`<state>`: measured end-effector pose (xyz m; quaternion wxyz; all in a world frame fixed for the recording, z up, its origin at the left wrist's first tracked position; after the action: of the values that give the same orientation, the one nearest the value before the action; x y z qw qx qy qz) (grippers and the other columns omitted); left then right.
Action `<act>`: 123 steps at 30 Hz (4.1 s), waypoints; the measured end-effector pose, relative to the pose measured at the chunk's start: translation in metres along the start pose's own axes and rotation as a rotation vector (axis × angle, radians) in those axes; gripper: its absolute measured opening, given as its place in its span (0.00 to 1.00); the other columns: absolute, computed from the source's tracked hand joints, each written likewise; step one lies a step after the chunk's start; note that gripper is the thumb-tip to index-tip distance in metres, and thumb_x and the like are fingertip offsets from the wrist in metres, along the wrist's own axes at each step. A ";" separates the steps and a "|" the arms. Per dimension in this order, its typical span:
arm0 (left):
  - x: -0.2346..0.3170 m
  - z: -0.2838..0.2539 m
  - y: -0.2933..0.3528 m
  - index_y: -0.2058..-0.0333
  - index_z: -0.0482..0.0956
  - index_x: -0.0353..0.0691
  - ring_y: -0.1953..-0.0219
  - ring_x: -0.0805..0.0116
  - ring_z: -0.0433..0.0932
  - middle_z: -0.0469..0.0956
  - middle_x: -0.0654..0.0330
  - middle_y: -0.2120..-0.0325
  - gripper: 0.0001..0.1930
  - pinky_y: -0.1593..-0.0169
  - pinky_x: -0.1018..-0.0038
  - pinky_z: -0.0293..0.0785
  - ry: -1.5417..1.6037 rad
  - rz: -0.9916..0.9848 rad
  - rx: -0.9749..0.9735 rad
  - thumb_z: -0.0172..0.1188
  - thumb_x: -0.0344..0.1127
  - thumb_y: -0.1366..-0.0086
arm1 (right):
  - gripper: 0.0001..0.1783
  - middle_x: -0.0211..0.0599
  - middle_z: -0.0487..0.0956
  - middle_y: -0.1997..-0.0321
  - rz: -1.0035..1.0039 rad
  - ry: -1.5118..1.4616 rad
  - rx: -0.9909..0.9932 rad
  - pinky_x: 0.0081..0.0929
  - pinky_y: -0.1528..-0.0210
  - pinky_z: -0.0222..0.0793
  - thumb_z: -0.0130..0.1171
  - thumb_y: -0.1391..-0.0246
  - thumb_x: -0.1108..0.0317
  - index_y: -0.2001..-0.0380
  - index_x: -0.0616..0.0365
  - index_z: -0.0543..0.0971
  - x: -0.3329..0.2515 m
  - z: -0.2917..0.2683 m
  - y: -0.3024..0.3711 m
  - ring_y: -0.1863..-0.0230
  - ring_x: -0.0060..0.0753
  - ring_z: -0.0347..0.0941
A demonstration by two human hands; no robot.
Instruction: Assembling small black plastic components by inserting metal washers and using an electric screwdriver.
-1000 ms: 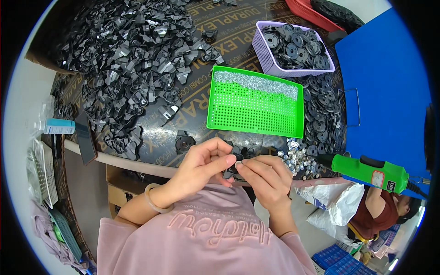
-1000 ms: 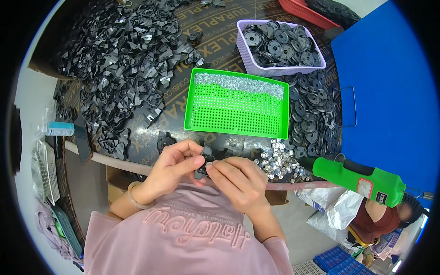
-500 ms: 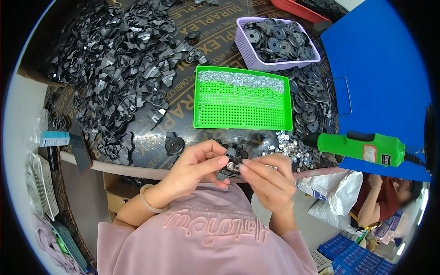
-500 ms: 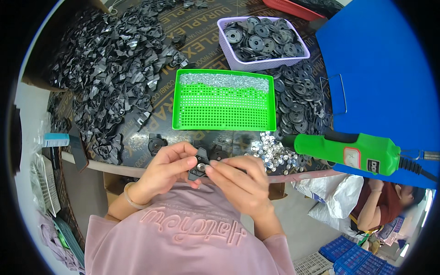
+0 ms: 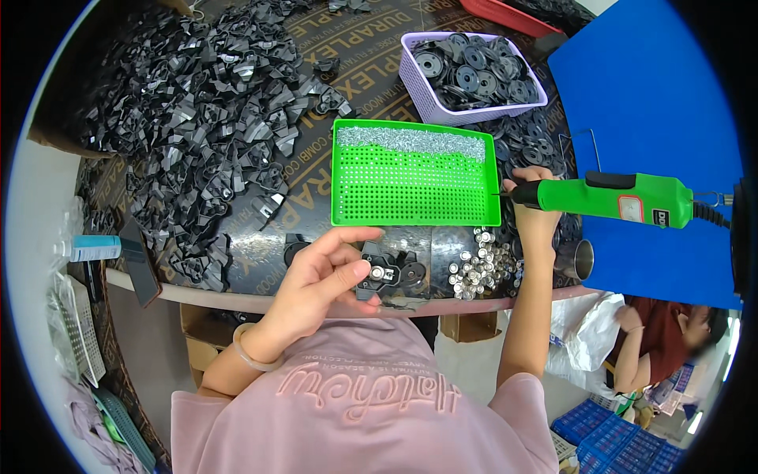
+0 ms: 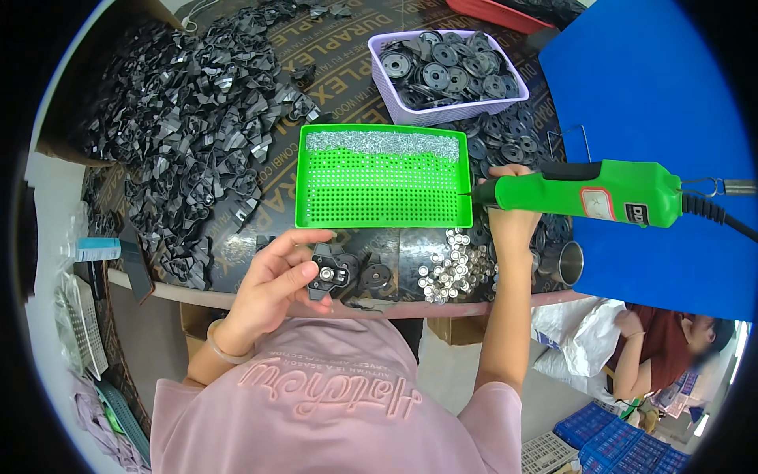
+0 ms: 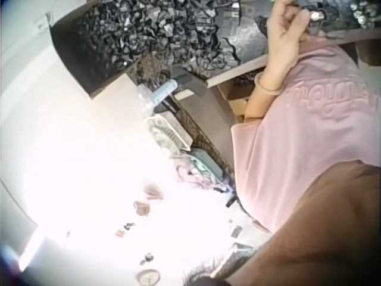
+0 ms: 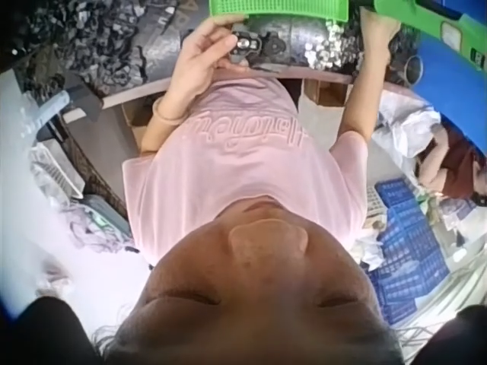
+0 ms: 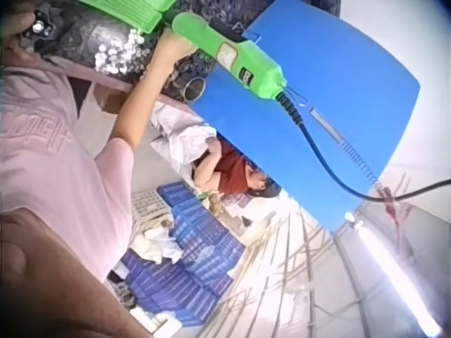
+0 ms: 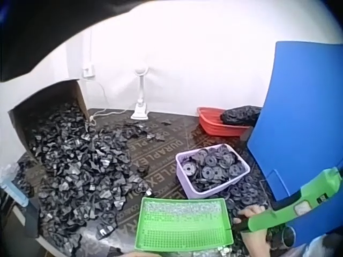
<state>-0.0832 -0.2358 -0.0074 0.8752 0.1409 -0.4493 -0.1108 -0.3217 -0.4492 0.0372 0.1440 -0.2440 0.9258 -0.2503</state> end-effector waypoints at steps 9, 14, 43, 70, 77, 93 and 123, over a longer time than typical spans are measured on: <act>0.007 -0.009 0.000 0.41 0.69 0.35 0.69 0.71 0.81 0.75 0.62 0.68 0.20 0.64 0.72 0.86 0.022 0.012 0.027 0.56 0.30 0.30 | 0.10 0.33 0.82 0.73 0.614 -0.525 -0.087 0.23 0.75 0.69 0.58 0.38 0.69 0.63 0.65 0.82 0.062 -0.035 0.047 0.77 0.24 0.75; 0.010 -0.006 -0.007 0.40 0.68 0.33 0.68 0.71 0.81 0.75 0.61 0.67 0.21 0.65 0.71 0.86 0.033 -0.002 0.008 0.56 0.30 0.30 | 0.10 0.29 0.82 0.68 0.846 -0.948 -0.735 0.13 0.78 0.68 0.63 0.40 0.68 0.57 0.60 0.80 0.012 -0.037 0.113 0.72 0.20 0.81; 0.008 0.023 -0.011 0.36 0.63 0.36 0.56 0.71 0.78 0.74 0.58 0.59 0.38 0.56 0.76 0.84 -0.184 0.128 -0.184 0.66 0.14 0.44 | 0.12 0.44 0.82 0.57 -0.516 -0.480 -0.148 0.26 0.65 0.80 0.65 0.54 0.76 0.63 0.66 0.84 -0.190 -0.076 0.070 0.53 0.46 0.83; 0.081 -0.084 -0.087 0.48 0.73 0.35 0.57 0.73 0.78 0.77 0.60 0.59 0.17 0.56 0.74 0.79 -0.050 0.324 0.312 0.58 0.21 0.36 | 0.43 0.55 0.78 0.51 -0.072 -1.439 -0.056 0.54 0.44 0.72 0.62 0.43 0.39 0.35 0.54 0.61 -0.049 -0.089 -0.018 0.52 0.54 0.79; 0.083 -0.076 -0.083 0.46 0.71 0.36 0.61 0.75 0.77 0.77 0.60 0.62 0.21 0.58 0.79 0.76 -0.133 0.351 0.259 0.60 0.19 0.39 | 0.50 0.28 0.73 0.78 0.087 -1.647 -0.263 0.28 0.68 0.68 0.60 0.52 0.27 0.41 0.57 0.64 -0.118 -0.038 -0.017 0.78 0.28 0.70; 0.053 -0.086 -0.020 0.48 0.73 0.32 0.63 0.73 0.82 0.79 0.57 0.60 0.17 0.57 0.75 0.84 -0.079 0.211 0.183 0.57 0.19 0.35 | 0.17 0.29 0.66 0.81 0.067 -1.601 -0.101 0.27 0.77 0.63 0.58 0.45 0.79 0.57 0.55 0.64 -0.210 0.022 -0.033 0.84 0.23 0.60; 0.039 -0.065 -0.002 0.47 0.78 0.34 0.71 0.84 0.76 0.80 0.64 0.65 0.27 0.68 0.85 0.73 -0.345 0.348 0.220 0.71 0.17 0.47 | 0.20 0.34 0.73 0.76 0.016 -1.889 -0.259 0.36 0.73 0.68 0.62 0.41 0.75 0.53 0.51 0.63 -0.228 -0.061 -0.033 0.78 0.31 0.69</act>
<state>-0.0084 -0.2403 -0.0149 0.7709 0.1347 -0.6188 0.0685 -0.1413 -0.3301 0.1385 0.8059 -0.3531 0.4490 0.1556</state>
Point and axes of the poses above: each hand's wrist, its own y-axis away from the middle knuckle, its own z-axis out of the palm, x = y × z, the point moved 9 cm from there along -y, towards the middle knuckle
